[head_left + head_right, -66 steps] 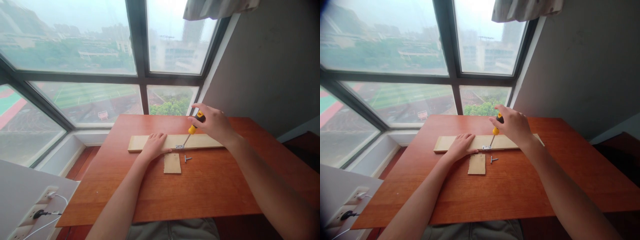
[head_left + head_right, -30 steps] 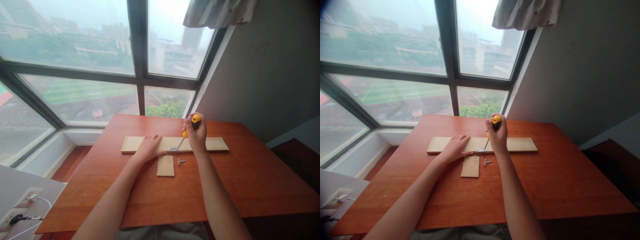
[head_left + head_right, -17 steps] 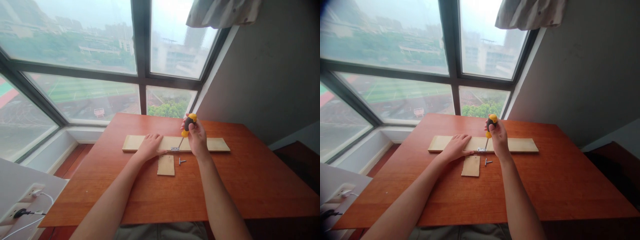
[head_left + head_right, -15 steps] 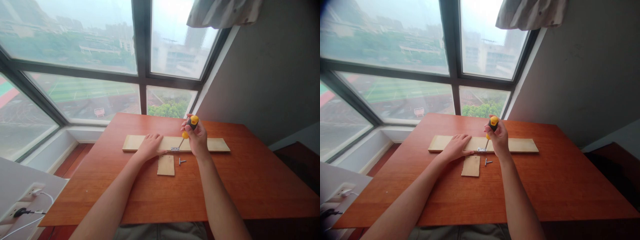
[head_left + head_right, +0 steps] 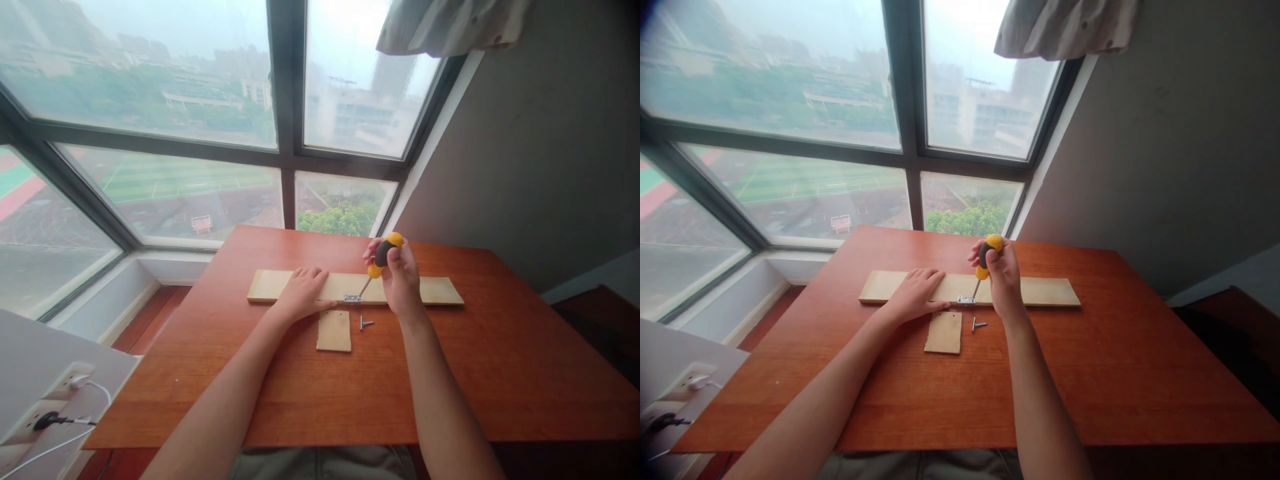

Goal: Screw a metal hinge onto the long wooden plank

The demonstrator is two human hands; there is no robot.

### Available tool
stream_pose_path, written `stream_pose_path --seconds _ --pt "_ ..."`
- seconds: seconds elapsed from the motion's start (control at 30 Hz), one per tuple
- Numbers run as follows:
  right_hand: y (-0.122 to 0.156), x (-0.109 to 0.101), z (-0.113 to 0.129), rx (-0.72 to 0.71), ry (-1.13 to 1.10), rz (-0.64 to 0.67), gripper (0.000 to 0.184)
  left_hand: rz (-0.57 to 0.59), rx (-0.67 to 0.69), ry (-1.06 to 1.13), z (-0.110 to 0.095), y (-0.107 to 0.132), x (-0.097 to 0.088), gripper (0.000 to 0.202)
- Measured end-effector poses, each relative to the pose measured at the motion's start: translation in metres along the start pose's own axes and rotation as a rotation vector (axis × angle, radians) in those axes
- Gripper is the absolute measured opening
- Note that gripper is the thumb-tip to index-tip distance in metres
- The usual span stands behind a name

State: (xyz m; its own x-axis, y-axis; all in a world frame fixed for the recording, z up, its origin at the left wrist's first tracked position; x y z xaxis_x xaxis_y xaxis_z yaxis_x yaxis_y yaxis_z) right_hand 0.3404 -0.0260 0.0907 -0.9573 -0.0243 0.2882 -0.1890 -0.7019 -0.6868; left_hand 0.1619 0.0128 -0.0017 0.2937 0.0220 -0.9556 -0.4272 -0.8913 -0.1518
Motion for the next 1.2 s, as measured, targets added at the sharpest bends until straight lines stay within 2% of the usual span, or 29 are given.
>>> stream_pose_path --seconds 0.17,0.27,0.4,0.53,0.63,0.77,0.97,1.07,1.2 --pt "-0.002 -0.005 -0.001 -0.014 -0.03 -0.049 0.023 0.005 -0.007 0.008 0.001 0.0 0.0 0.062" --pt "-0.001 -0.005 -0.002 0.002 -0.064 -0.048 0.033 0.014 -0.01 0.012 0.001 0.0 0.0 0.062" --pt "-0.003 -0.008 -0.002 -0.011 0.017 -0.059 0.026 0.019 -0.006 0.01 0.001 0.0 0.0 0.061" --pt "-0.004 -0.011 -0.004 0.002 0.052 -0.083 0.034 0.022 -0.009 0.007 0.0 0.0 0.0 0.062" --pt "-0.004 -0.008 -0.004 0.037 0.07 -0.056 0.03 0.018 -0.007 0.012 0.0 0.0 -0.001 0.062" --pt "-0.005 0.002 -0.003 0.071 -0.02 0.03 0.049 0.034 -0.01 0.017 0.0 0.0 0.0 0.062" --pt "-0.004 0.001 -0.001 0.03 -0.051 0.035 0.025 0.049 0.006 0.022 0.002 -0.002 0.001 0.063" --pt "-0.005 -0.002 0.0 -0.002 -0.065 -0.007 0.025 0.059 0.014 0.031 0.002 -0.002 0.001 0.065" --pt "-0.003 0.0 -0.001 0.062 -0.072 0.004 0.035 0.055 0.012 0.029 0.002 -0.002 0.001 0.065"
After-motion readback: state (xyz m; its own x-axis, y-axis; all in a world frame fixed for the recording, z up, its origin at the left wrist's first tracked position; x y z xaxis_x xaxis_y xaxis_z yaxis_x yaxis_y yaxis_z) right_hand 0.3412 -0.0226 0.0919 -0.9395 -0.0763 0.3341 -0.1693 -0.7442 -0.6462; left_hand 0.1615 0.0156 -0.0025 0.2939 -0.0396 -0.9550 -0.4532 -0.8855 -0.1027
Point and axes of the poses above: each hand's wrist, its own y-axis away from the middle knuckle, its own x-axis out of the palm, z = x × y, the point moved 6 cm from there along -y, towards the middle knuckle, and after that the axes turned 14 degrees about -x, right-handed, at the moved point
